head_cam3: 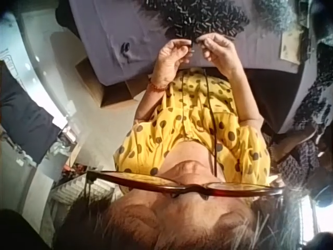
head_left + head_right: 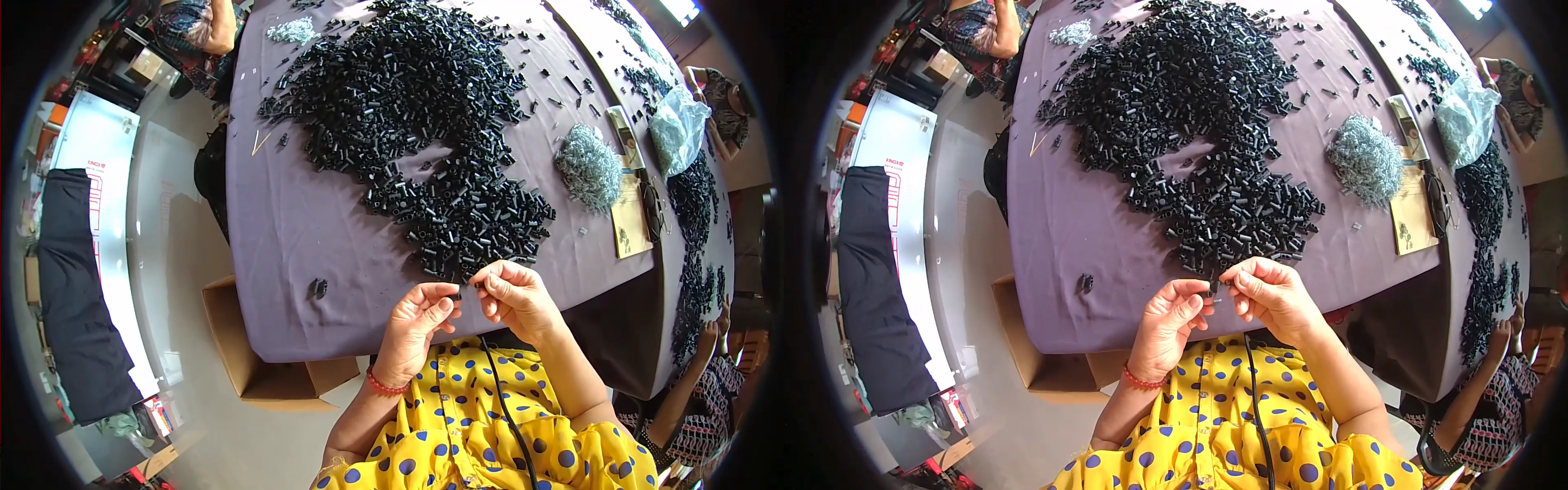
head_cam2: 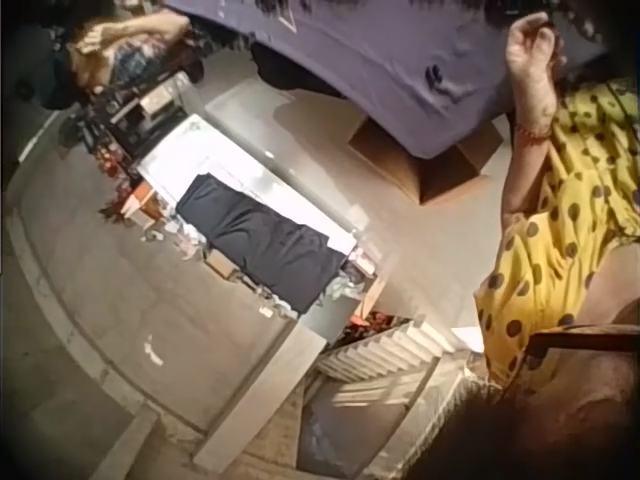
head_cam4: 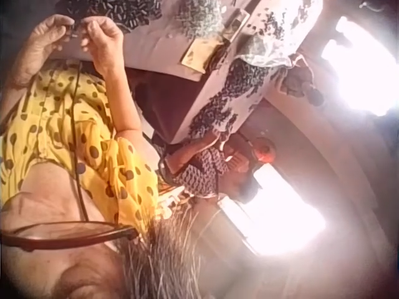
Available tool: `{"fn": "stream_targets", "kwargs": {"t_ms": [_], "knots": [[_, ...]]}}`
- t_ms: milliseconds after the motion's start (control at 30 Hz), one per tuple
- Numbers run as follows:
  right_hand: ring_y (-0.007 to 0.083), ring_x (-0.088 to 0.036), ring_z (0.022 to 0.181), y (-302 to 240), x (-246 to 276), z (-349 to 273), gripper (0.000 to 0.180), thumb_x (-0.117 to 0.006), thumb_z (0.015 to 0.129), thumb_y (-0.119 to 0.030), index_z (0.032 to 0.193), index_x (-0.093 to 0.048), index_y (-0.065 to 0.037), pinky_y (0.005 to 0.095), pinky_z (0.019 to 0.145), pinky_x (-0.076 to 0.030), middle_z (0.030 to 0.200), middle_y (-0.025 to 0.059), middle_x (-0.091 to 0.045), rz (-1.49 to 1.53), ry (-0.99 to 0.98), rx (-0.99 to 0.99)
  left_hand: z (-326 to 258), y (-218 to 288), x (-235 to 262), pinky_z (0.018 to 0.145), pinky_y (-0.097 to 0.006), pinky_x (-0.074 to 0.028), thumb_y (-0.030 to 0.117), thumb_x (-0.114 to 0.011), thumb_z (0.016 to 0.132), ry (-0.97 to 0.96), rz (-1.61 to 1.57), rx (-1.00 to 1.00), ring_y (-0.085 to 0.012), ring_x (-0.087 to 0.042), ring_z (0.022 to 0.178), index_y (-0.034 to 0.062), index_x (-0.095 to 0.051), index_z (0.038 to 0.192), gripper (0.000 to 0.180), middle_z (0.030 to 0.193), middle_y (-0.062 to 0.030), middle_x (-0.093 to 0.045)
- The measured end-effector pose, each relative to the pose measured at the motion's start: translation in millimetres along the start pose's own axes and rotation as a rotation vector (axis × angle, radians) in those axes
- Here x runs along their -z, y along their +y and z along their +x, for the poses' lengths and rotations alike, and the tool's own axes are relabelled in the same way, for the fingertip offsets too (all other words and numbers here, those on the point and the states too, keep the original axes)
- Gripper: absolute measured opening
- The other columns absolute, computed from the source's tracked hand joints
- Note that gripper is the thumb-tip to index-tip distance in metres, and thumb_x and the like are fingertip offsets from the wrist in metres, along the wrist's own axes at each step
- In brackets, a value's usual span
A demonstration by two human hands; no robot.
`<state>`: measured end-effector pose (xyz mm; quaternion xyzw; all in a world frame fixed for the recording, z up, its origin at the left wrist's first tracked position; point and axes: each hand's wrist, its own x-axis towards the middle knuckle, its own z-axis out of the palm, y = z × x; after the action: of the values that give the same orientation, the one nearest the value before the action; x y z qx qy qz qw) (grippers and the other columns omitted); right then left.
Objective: The person fits plastic pieces together by hand, places assembled parts into a cardboard box, and joins more plastic pieces together.
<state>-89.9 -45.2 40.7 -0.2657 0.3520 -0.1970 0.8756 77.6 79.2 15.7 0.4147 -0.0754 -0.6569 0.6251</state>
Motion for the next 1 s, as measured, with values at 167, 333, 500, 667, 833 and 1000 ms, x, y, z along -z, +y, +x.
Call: {"fn": "stream_targets", "kwargs": {"t_ms": [167, 333, 500, 667, 833, 1000], "knots": [[0.0113, -0.066, 0.07, 5, 2, -4, 0.018, -0.068, 0.097, -0.015, 0.11, -0.068, -0.002, 0.0234, 0.061, -0.05, 0.089, 0.0048, -0.07, -0.011, 0.013, 0.019, 1, -2, -6, 0.077, -0.022, -0.054, 0.011, -0.064, 0.1, -0.02, -0.031, -0.008, -0.01, -0.067, 0.094, 0.0045, -0.064, 0.12, 0.021, 0.106, -0.0023, -0.069], [0.0119, -0.066, 0.072, 10, 4, -6, 0.019, -0.069, 0.096, -0.013, 0.112, -0.067, -0.003, 0.0241, 0.064, -0.052, 0.09, 0.0047, -0.07, 0.029, -0.039, 0.025, 1, -4, -6, 0.08, -0.024, -0.055, 0.01, -0.063, 0.1, -0.011, 0.021, -0.032, -0.0105, -0.067, 0.095, 0.0038, -0.064, 0.121, 0.021, 0.107, -0.003, -0.069], [0.0117, -0.066, 0.072, 14, 0, -6, 0.018, -0.069, 0.096, -0.014, 0.11, -0.066, -0.003, 0.0232, 0.063, -0.051, 0.091, 0.0045, -0.07, 0.009, -0.01, 0.052, -1, -3, -7, 0.081, -0.025, -0.054, 0.01, -0.063, 0.1, -0.01, 0.019, -0.03, -0.0107, -0.067, 0.096, 0.0038, -0.064, 0.12, 0.021, 0.107, -0.0029, -0.069], [0.0093, -0.063, 0.074, 13, 3, -7, 0.017, -0.069, 0.098, -0.015, 0.111, -0.065, -0.004, 0.0232, 0.065, -0.051, 0.092, 0.0009, -0.067, -0.012, -0.02, 0.03, -1, -2, -7, 0.08, -0.025, -0.055, 0.009, -0.063, 0.1, 0.006, 0.017, -0.026, -0.0111, -0.067, 0.096, 0.0037, -0.064, 0.119, 0.02, 0.108, -0.0034, -0.069], [0.0066, -0.061, 0.073, 16, -6, -9, 0.017, -0.069, 0.097, -0.013, 0.111, -0.065, -0.005, 0.022, 0.068, -0.051, 0.091, -0.0011, -0.066, -0.16, 0.029, 0.13, 0, -2, -10, 0.079, -0.026, -0.057, 0.008, -0.063, 0.1, -0.015, 0.009, -0.04, -0.011, -0.067, 0.095, 0.0033, -0.062, 0.119, 0.02, 0.105, -0.0041, -0.069], [0.0077, -0.063, 0.075, 19, -7, -8, 0.012, -0.071, 0.094, -0.007, 0.105, -0.066, -0.004, 0.022, 0.067, -0.054, 0.092, 0.0011, -0.067, -0.248, 0.066, 0.175, 0, -4, -8, 0.08, -0.026, -0.058, 0.005, -0.063, 0.099, -0.007, 0.017, -0.05, -0.0107, -0.067, 0.096, 0.0028, -0.062, 0.119, 0.02, 0.105, -0.0048, -0.068]]}}
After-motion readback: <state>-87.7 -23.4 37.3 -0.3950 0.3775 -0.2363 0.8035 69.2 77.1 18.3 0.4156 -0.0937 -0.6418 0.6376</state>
